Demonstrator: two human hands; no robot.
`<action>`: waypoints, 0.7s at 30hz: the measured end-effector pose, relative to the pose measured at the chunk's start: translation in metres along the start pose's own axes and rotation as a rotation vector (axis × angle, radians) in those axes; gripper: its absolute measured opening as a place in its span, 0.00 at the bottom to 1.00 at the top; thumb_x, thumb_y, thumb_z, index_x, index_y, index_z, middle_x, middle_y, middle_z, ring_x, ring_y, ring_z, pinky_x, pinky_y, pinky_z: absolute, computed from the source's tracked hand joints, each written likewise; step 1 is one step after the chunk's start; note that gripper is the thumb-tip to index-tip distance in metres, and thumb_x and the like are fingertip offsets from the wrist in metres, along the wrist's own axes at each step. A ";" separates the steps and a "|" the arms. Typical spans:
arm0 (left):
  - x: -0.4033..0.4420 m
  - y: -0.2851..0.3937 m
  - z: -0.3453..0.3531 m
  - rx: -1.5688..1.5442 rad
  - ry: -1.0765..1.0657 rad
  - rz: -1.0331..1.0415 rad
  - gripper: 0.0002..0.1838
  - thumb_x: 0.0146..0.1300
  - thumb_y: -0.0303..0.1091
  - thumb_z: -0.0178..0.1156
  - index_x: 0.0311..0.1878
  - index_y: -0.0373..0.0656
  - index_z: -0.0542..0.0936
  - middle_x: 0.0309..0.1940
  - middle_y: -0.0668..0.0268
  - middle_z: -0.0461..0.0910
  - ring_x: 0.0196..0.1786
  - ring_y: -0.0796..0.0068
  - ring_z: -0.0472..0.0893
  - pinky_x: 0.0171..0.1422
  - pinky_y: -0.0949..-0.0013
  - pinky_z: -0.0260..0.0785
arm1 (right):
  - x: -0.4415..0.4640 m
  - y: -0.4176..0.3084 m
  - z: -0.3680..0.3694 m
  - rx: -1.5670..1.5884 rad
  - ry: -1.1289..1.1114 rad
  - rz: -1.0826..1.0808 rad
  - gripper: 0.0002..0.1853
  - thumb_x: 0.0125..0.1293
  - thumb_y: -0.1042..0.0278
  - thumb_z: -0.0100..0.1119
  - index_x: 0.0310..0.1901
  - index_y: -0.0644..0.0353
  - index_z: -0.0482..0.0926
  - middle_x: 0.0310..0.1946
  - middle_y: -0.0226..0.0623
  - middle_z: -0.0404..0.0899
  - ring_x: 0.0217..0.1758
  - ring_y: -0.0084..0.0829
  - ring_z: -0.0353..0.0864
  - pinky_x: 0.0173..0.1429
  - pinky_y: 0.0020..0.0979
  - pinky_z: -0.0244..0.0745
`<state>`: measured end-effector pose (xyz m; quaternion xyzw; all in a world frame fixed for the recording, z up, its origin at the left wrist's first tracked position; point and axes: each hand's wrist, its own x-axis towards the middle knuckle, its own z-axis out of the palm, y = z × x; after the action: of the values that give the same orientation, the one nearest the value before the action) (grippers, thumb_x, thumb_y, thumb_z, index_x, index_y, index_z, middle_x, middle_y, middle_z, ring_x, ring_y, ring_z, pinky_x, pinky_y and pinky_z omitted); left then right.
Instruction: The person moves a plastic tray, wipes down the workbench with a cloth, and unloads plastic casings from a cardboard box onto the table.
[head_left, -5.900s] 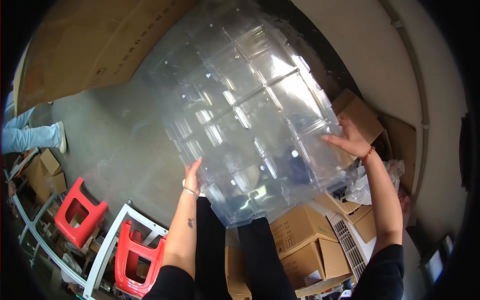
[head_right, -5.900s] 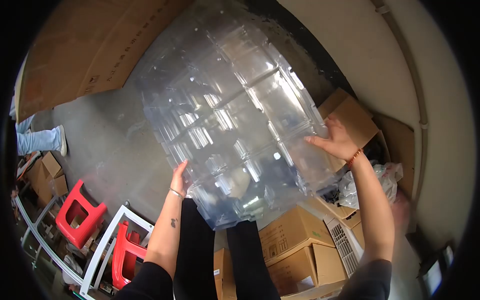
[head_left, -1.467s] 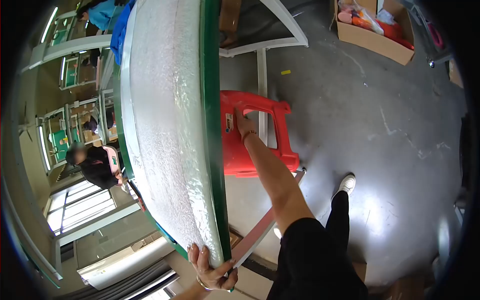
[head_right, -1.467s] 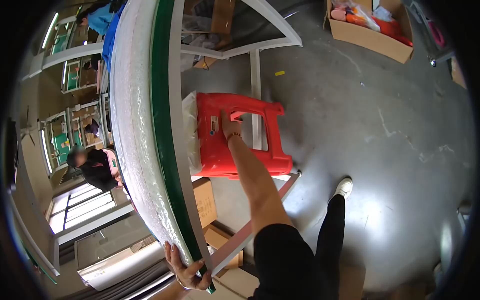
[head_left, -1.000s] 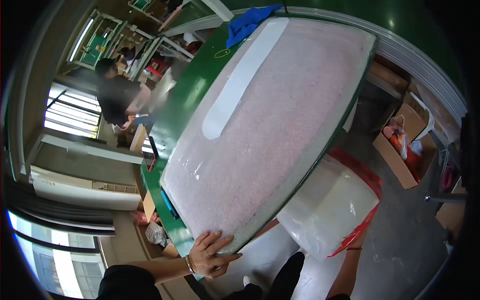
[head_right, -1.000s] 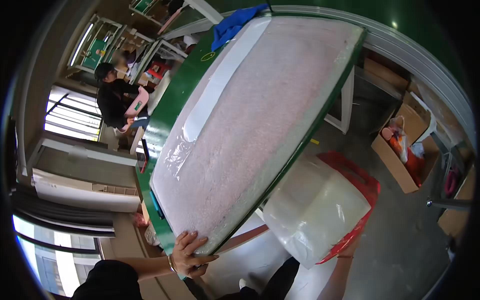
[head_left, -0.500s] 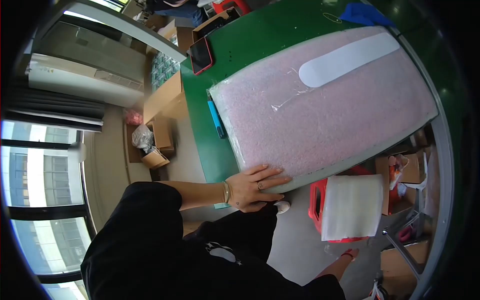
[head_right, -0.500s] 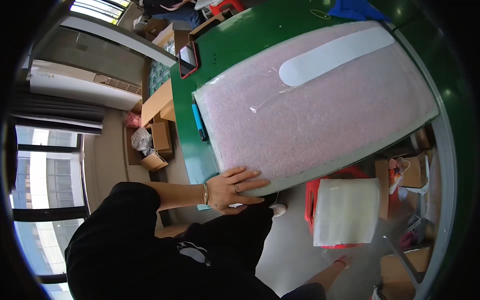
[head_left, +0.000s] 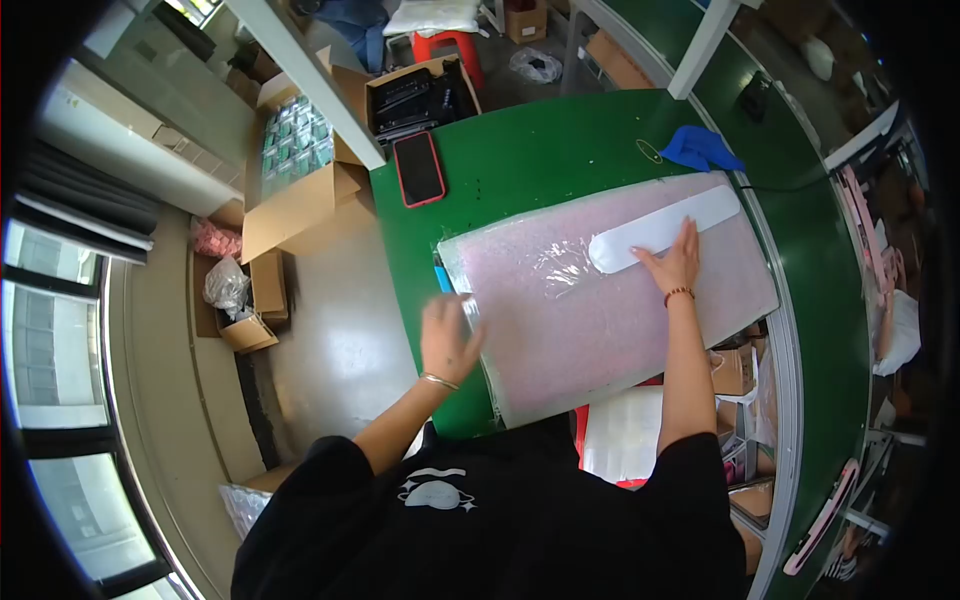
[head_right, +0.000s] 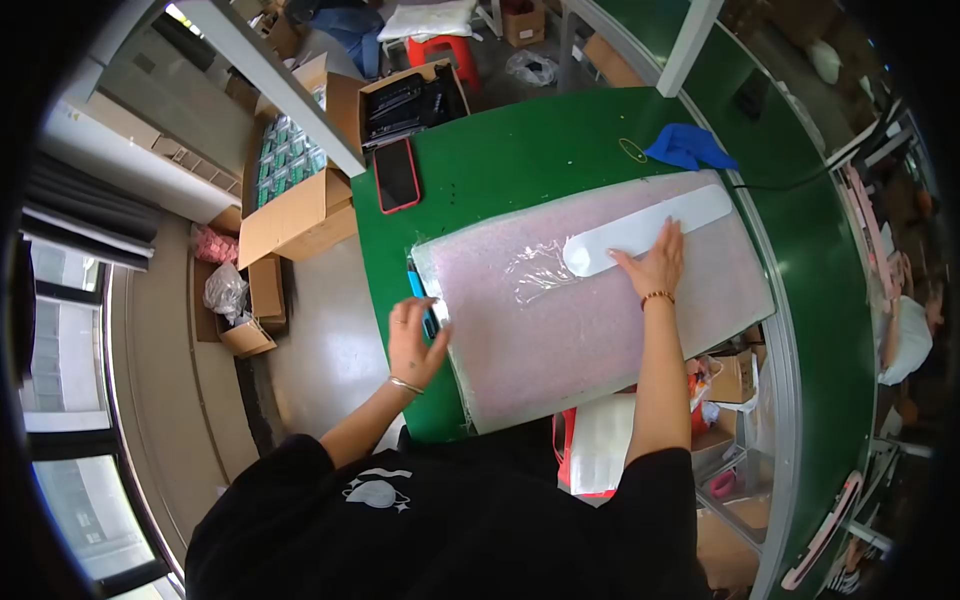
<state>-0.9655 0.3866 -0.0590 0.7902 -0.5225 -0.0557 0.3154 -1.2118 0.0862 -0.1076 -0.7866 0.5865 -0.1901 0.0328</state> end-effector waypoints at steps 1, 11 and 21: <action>0.007 -0.020 0.003 0.111 0.143 -0.095 0.26 0.50 0.34 0.65 0.53 0.42 0.70 0.46 0.54 0.70 0.46 0.54 0.72 0.52 0.58 0.66 | 0.007 -0.003 0.006 -0.067 -0.048 0.044 0.50 0.45 0.44 0.69 0.65 0.59 0.56 0.65 0.47 0.58 0.68 0.46 0.56 0.69 0.39 0.52; 0.019 -0.086 0.021 0.043 -0.063 -0.331 0.34 0.42 0.30 0.62 0.58 0.44 0.67 0.24 0.62 0.76 0.29 0.62 0.78 0.36 0.60 0.72 | 0.035 0.017 -0.013 0.330 -0.102 0.245 0.15 0.64 0.56 0.54 0.47 0.55 0.74 0.45 0.38 0.78 0.46 0.37 0.77 0.50 0.39 0.71; 0.012 -0.102 0.022 -0.690 0.003 -0.725 0.16 0.52 0.28 0.56 0.46 0.38 0.76 0.21 0.72 0.72 0.20 0.82 0.73 0.19 0.78 0.62 | -0.038 0.116 -0.186 1.876 -0.056 0.487 0.14 0.67 0.65 0.52 0.51 0.62 0.72 0.42 0.36 0.79 0.43 0.30 0.80 0.48 0.34 0.76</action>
<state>-0.8884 0.3924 -0.1306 0.7708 -0.1649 -0.3302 0.5194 -1.3894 0.1180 0.0224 -0.3018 0.3422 -0.5500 0.6995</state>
